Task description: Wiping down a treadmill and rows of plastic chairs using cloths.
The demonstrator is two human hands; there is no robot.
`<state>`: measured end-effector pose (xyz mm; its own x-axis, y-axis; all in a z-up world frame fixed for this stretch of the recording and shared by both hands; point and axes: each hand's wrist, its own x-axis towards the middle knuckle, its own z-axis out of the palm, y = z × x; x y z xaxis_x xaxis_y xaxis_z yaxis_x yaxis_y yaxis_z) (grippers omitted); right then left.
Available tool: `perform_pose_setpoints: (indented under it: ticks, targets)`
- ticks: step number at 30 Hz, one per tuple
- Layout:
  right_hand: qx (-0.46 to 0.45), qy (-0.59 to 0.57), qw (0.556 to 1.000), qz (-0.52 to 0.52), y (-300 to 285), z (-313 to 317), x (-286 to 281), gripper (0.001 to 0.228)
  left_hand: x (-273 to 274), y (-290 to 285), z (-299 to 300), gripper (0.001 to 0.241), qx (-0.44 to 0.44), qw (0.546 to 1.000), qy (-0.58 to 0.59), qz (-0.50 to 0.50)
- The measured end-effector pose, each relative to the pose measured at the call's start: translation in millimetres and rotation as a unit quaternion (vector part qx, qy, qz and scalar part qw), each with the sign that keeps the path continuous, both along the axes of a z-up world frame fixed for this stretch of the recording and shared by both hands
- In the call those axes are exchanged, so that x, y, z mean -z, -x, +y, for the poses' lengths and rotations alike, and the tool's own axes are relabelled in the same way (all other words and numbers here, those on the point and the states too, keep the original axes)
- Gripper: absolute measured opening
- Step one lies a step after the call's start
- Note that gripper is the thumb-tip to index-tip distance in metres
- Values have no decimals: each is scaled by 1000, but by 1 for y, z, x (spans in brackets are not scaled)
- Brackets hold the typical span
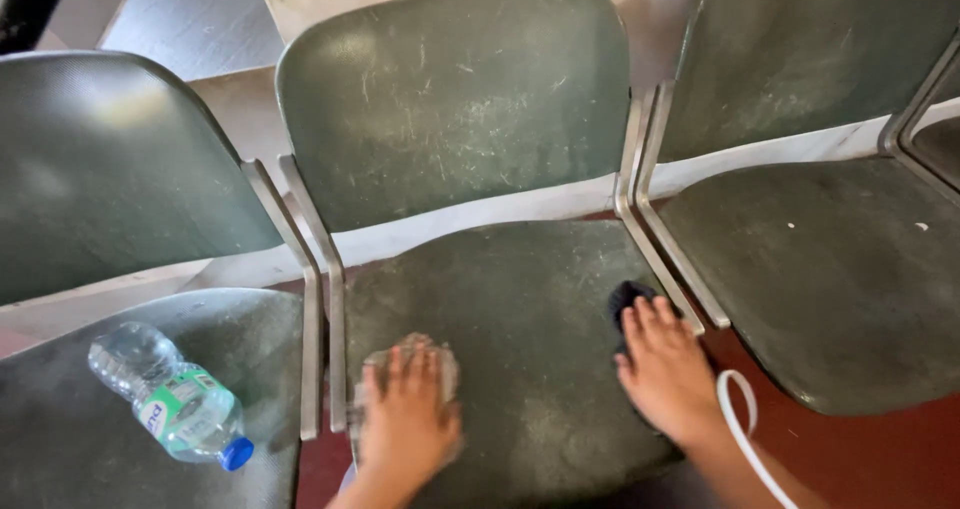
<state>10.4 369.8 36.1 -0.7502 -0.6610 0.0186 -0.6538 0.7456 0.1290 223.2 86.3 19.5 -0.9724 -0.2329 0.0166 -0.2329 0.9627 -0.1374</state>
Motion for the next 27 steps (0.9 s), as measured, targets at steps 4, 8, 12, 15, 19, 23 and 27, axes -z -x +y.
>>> perform_pose_setpoints:
  ticks: [4, 8, 12, 15, 19, 23, 27]
  targets:
    - [-103, 111, 985, -85, -52, -48, 19, 55, 49, 21, 68, 91, 109, 981, -67, 143]
    - [-240, 124, 958, -97, -54, -36, 37, 75, 98, 10, 60, 109, 229, 957, -6, 179]
    - [-76, 52, 988, -123, 3, -35, 14, 69, 50, 14, -10, 112, 118, 983, -108, 94]
    - [-33, 81, 994, 69, 49, -39, 46, 66, 35, 40, -60, 84, 7, 999, 21, -24]
    - [-97, 122, 986, 64, 39, -85, 49, 62, 40, 81, -25, 95, -4, 993, -28, 113]
    - [-178, 192, 965, 2, 23, -118, 61, 64, 47, 111, 19, 84, 116, 980, -112, 118]
    - [-125, 118, 984, -40, 52, -156, 71, 67, 18, 149, 1, 84, 61, 988, -120, -70]
